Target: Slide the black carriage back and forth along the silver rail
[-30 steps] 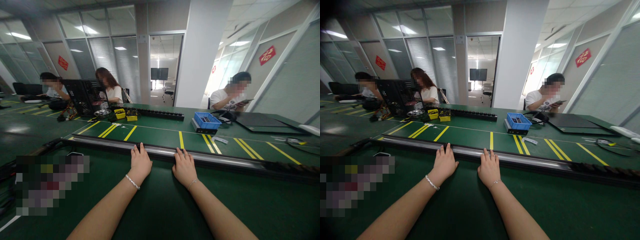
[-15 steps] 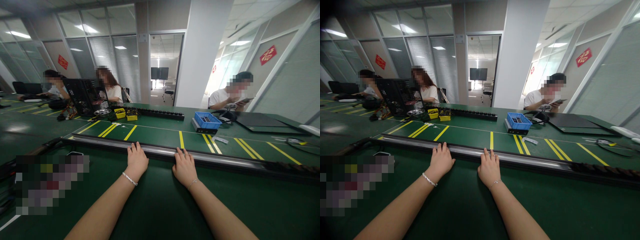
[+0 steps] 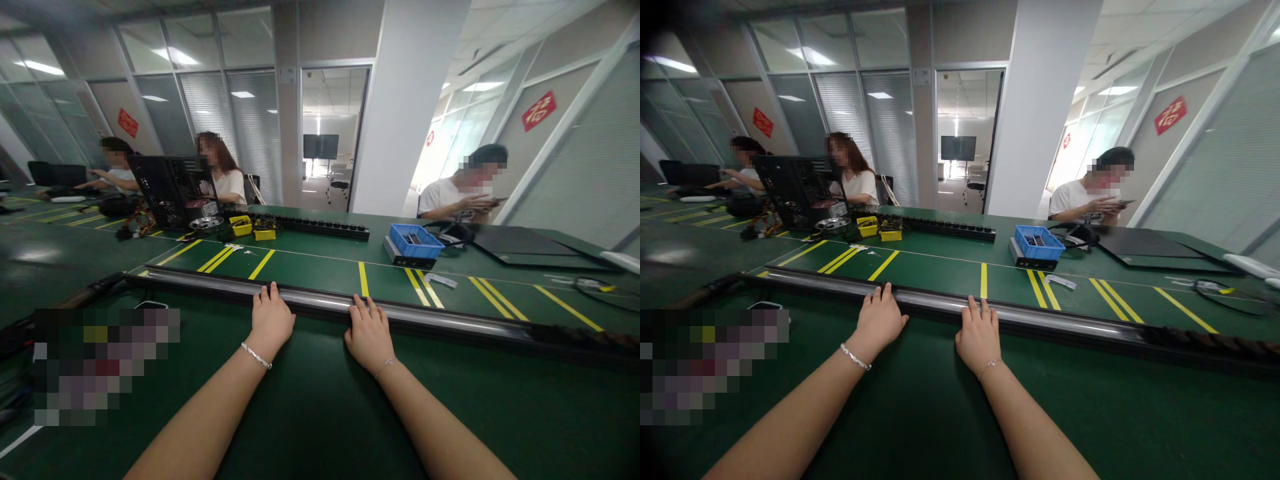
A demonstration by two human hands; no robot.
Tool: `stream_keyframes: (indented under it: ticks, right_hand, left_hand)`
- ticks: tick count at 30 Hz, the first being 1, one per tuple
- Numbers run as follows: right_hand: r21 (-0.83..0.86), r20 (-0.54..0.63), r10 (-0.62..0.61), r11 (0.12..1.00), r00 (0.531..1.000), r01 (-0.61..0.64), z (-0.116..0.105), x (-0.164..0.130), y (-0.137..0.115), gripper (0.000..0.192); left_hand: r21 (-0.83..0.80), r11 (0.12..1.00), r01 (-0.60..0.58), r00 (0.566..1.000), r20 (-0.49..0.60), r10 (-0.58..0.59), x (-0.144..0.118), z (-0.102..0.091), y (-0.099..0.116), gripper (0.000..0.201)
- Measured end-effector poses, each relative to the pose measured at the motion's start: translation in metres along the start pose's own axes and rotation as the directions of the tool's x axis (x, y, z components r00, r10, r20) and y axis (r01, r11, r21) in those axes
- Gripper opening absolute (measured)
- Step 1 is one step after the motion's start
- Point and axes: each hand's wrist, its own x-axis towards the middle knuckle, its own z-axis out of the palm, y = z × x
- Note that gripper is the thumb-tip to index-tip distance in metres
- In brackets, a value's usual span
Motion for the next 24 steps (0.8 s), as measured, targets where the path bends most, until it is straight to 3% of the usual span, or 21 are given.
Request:
stream_keyframes:
  ticks: [24]
  right_hand:
    - [0.002, -0.006, 0.005, 1.0, 1.0, -0.005, 0.002, 0.0, 0.0, 0.039]
  left_hand:
    - [0.001, 0.999, 0.039, 0.998, 0.042, -0.039, 0.006, -0.004, -0.013, 0.062]
